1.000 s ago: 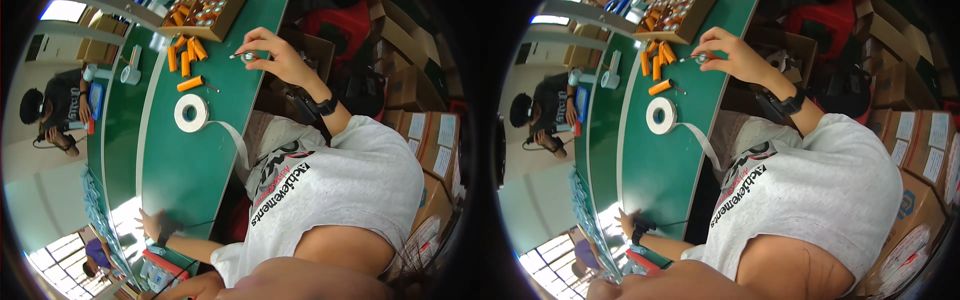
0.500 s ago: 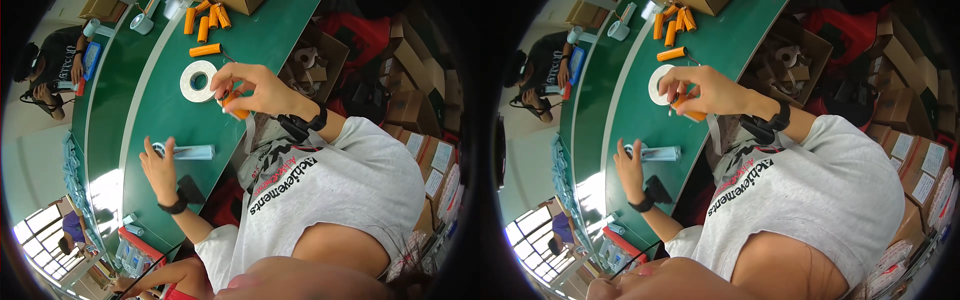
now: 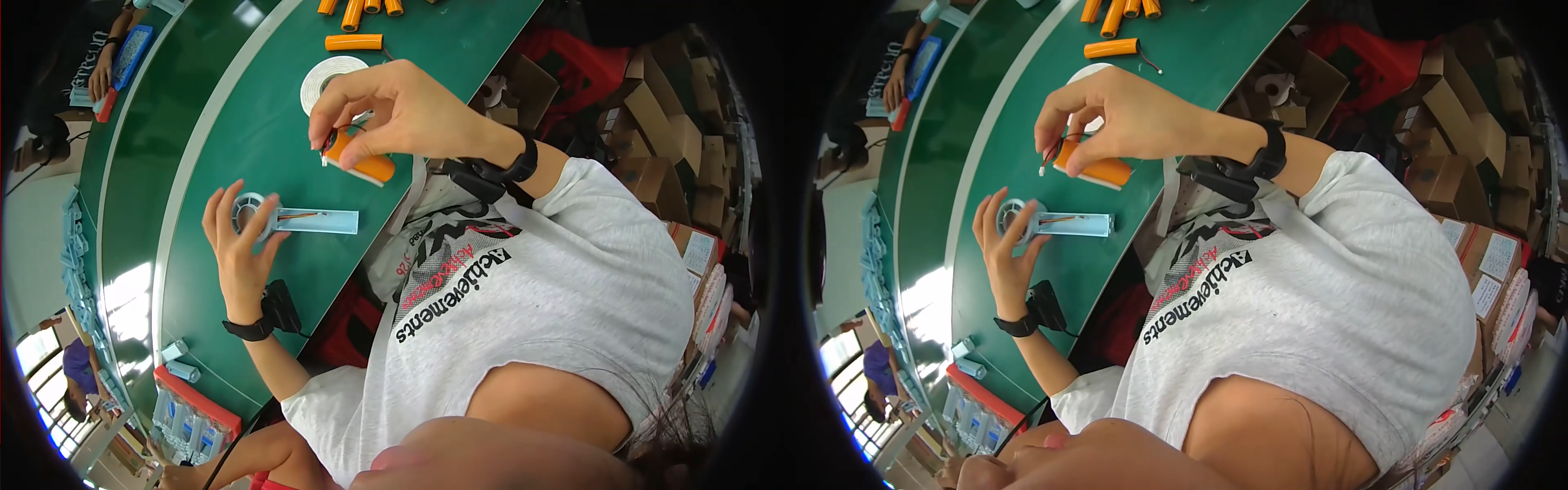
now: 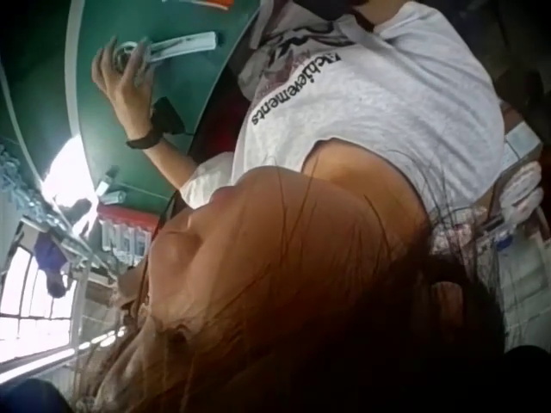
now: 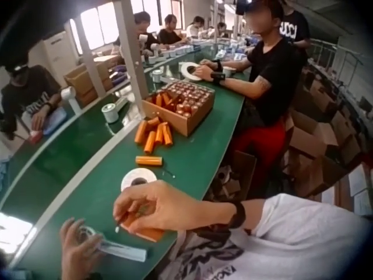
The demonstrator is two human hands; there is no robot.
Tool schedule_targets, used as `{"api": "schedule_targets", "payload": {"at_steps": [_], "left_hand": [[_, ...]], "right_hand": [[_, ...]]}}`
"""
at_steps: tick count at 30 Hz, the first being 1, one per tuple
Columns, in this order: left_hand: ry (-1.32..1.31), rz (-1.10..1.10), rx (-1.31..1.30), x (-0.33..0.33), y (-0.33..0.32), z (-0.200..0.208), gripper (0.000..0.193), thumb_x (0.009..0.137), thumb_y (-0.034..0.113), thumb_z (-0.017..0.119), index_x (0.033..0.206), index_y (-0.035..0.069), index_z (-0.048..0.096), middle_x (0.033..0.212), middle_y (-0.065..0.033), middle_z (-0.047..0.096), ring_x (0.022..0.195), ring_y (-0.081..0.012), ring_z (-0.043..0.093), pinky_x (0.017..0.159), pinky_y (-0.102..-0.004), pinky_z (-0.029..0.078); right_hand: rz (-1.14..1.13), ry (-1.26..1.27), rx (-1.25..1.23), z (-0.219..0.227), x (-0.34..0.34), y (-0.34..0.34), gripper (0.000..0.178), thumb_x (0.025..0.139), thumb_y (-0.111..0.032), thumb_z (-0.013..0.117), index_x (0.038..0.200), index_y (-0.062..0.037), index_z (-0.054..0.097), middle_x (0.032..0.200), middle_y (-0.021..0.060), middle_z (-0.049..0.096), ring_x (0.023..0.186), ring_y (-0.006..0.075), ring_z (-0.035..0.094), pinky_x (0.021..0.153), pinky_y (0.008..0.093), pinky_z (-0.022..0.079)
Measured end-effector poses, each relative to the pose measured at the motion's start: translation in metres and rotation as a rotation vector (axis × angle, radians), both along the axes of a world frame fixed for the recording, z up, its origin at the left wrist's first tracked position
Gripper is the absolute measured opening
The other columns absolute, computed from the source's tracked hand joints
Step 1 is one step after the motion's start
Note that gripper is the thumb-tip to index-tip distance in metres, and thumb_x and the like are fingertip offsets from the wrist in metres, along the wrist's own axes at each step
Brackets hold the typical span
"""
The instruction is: The person picks up a battery, applies tape from a roll to it, and presses it into the handle of a handheld fan. This process is repeated for several fans, occasionally moving more batteries from a box onto the table and setting aside the assembled fans.
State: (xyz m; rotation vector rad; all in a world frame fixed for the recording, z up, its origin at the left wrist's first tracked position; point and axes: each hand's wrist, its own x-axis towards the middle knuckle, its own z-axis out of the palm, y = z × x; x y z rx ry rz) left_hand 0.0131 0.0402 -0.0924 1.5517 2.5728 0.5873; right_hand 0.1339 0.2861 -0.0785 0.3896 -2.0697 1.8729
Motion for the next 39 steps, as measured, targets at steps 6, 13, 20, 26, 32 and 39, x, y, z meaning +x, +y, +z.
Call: {"api": "schedule_targets", "payload": {"at_steps": [6,13,20,26,32,39], "left_hand": [[0.447,-0.22,0.001,0.022,0.019,-0.004,0.028,0.065,0.011,0.069,0.093,0.011,0.062,0.117,-0.0076,0.046,0.111,-0.0323,0.041,0.089,-0.0424,0.038],[0.397,-0.106,-0.021,0.044,0.033,-0.012,0.016,0.072,0.011,0.064,0.084,0.005,0.055,0.111,-0.0075,0.048,0.108,-0.0314,0.041,0.089,-0.0433,0.034],[0.007,0.045,0.352,0.04,0.03,-0.035,0.008,0.08,0.007,0.056,0.084,0.004,0.05,0.109,-0.0104,0.048,0.1,-0.0298,0.043,0.086,-0.0394,0.033],[-0.055,0.165,0.47,0.049,0.039,-0.044,0.005,0.083,0.006,0.051,0.084,0.002,0.047,0.109,-0.0123,0.048,0.096,-0.0294,0.043,0.083,-0.0358,0.036],[-0.119,0.106,0.437,0.04,0.034,-0.027,0.016,0.08,0.004,0.053,0.095,0.002,0.048,0.109,-0.0129,0.048,0.097,-0.0298,0.043,0.081,-0.0352,0.037],[-0.166,0.059,-0.144,0.023,0.034,0.029,0.048,0.062,-0.007,0.064,0.106,0.005,0.052,0.103,-0.0112,0.051,0.092,-0.0245,0.048,0.078,-0.0302,0.041]], "right_hand": [[-0.037,0.031,-0.022,-0.011,0.016,-0.035,0.023,0.069,0.005,0.066,0.09,-0.0026,0.059,0.087,0.0053,0.058,0.078,0.0138,0.057,0.065,0.0248,0.047],[-0.07,0.381,0.515,-0.049,0.021,-0.037,0.025,0.068,0.001,0.066,0.092,-0.0017,0.057,0.085,0.0068,0.057,0.074,0.0215,0.055,0.063,0.0293,0.046],[-0.106,0.393,0.8,-0.057,0.017,-0.036,0.04,0.073,-0.015,0.066,0.108,-0.003,0.05,0.092,0.0037,0.058,0.077,0.023,0.054,0.065,0.0311,0.046],[0.055,0.064,1.108,-0.052,0.017,-0.04,0.057,0.072,-0.034,0.065,0.116,-0.0035,0.046,0.097,0.0046,0.058,0.079,0.0232,0.055,0.075,0.0372,0.045],[-0.03,0.302,1.02,-0.06,0.022,-0.018,0.054,0.075,-0.036,0.062,0.115,-0.0023,0.047,0.092,0.0109,0.06,0.08,0.0231,0.058,0.078,0.0433,0.043],[0.429,-0.32,0.929,-0.013,-0.007,-0.019,0.04,0.079,-0.029,0.058,0.106,-0.002,0.049,0.079,0.0175,0.06,0.068,0.0306,0.061,0.07,0.0445,0.047]]}}
